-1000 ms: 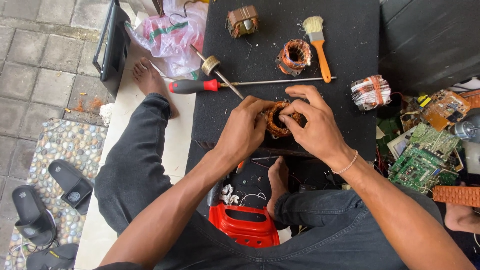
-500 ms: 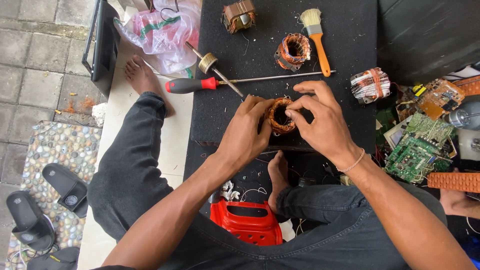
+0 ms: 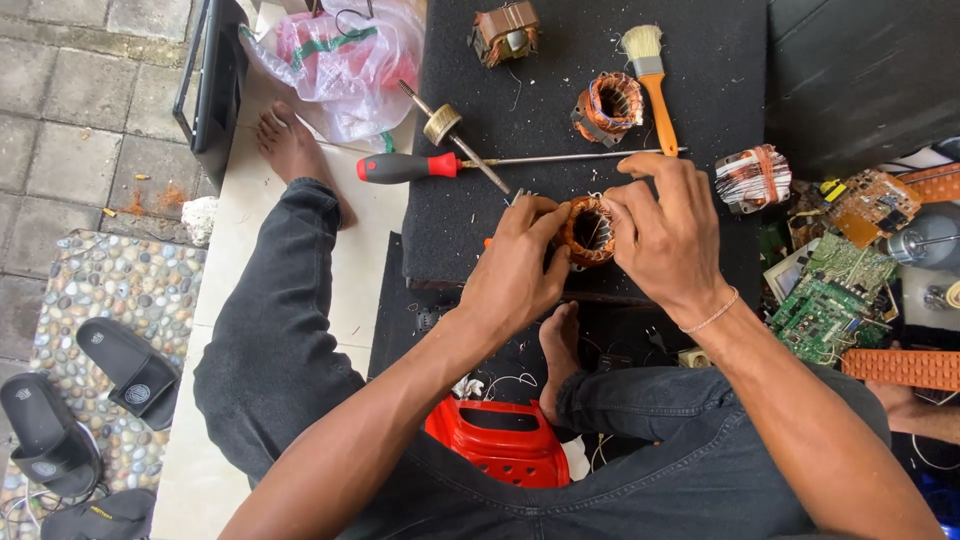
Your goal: Connecting and organizing copper winding wires on a motor stator during a repair process.
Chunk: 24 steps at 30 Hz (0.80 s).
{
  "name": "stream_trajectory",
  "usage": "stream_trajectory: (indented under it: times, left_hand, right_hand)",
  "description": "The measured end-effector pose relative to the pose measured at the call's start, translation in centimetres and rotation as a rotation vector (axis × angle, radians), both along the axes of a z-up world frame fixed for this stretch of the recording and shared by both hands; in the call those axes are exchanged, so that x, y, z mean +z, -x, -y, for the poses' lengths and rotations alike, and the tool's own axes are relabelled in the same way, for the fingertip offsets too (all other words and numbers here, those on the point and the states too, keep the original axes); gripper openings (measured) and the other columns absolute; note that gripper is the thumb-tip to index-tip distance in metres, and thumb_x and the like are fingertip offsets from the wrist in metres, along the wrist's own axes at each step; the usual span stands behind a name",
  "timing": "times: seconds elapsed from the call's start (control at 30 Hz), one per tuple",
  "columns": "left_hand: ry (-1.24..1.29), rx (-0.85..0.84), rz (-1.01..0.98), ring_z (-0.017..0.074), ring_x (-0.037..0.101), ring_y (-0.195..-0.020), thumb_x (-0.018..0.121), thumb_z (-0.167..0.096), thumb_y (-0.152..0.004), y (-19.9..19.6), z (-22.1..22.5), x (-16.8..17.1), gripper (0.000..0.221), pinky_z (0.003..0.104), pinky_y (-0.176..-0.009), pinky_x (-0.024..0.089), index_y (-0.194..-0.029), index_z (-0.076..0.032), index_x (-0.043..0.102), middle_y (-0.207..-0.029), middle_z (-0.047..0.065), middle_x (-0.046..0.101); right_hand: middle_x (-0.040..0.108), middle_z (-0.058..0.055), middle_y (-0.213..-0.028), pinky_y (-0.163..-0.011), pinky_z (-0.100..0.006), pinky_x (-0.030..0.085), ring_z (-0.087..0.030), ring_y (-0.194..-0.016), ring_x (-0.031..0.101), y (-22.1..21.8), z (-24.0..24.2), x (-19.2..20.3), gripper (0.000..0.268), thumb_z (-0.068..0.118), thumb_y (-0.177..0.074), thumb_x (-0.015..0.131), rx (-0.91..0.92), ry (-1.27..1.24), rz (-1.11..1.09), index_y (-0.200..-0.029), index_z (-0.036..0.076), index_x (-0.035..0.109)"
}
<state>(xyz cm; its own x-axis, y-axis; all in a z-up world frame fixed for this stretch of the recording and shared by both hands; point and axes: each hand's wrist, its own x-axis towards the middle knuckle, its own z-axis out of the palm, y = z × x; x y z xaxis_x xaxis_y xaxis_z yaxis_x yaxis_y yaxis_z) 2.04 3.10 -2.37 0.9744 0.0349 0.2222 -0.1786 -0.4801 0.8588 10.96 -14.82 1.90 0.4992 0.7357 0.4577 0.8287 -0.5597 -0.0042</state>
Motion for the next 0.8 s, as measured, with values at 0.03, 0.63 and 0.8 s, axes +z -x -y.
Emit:
stream_trajectory:
  times: [0.03,0.63,0.8]
  left_hand:
    - [0.004,0.002,-0.003,0.0439,0.063,-0.110,0.068,-0.009,-0.086,0.2,0.0,0.1,0.047,0.048,-0.086,0.058,-0.130,0.006,0.063,-0.118,0.022,0.060]
    - [-0.261,0.034,-0.025,0.0365,0.059,-0.107,0.081,-0.032,-0.081,-0.5,2.0,-0.5,0.056,0.044,-0.086,0.055,-0.116,0.002,0.055,-0.112,0.017,0.055]
    - [-0.474,0.080,0.053,0.0311,0.060,-0.109,0.077,-0.035,-0.083,-0.4,2.0,-0.4,0.052,0.035,-0.088,0.055,-0.117,-0.001,0.056,-0.111,0.014,0.060]
  right_hand:
    - [0.058,-0.005,-0.117,-0.091,-0.036,0.049,-0.024,-0.112,0.061,0.0,-0.2,0.1,0.009,0.006,-0.100,0.072,0.002,0.004,-0.003,-0.091,0.007,0.068]
    - [0.073,-0.010,-0.078,-0.066,-0.034,0.053,-0.024,-0.070,0.070,0.6,-2.9,1.9,0.006,0.001,-0.103,0.066,-0.040,-0.336,-0.678,-0.098,0.002,0.066]
    - [0.070,-0.011,-0.074,-0.068,-0.030,0.053,-0.017,-0.069,0.065,1.0,-2.8,2.1,0.007,-0.004,-0.106,0.058,-0.051,-0.451,-0.892,-0.099,-0.001,0.059]
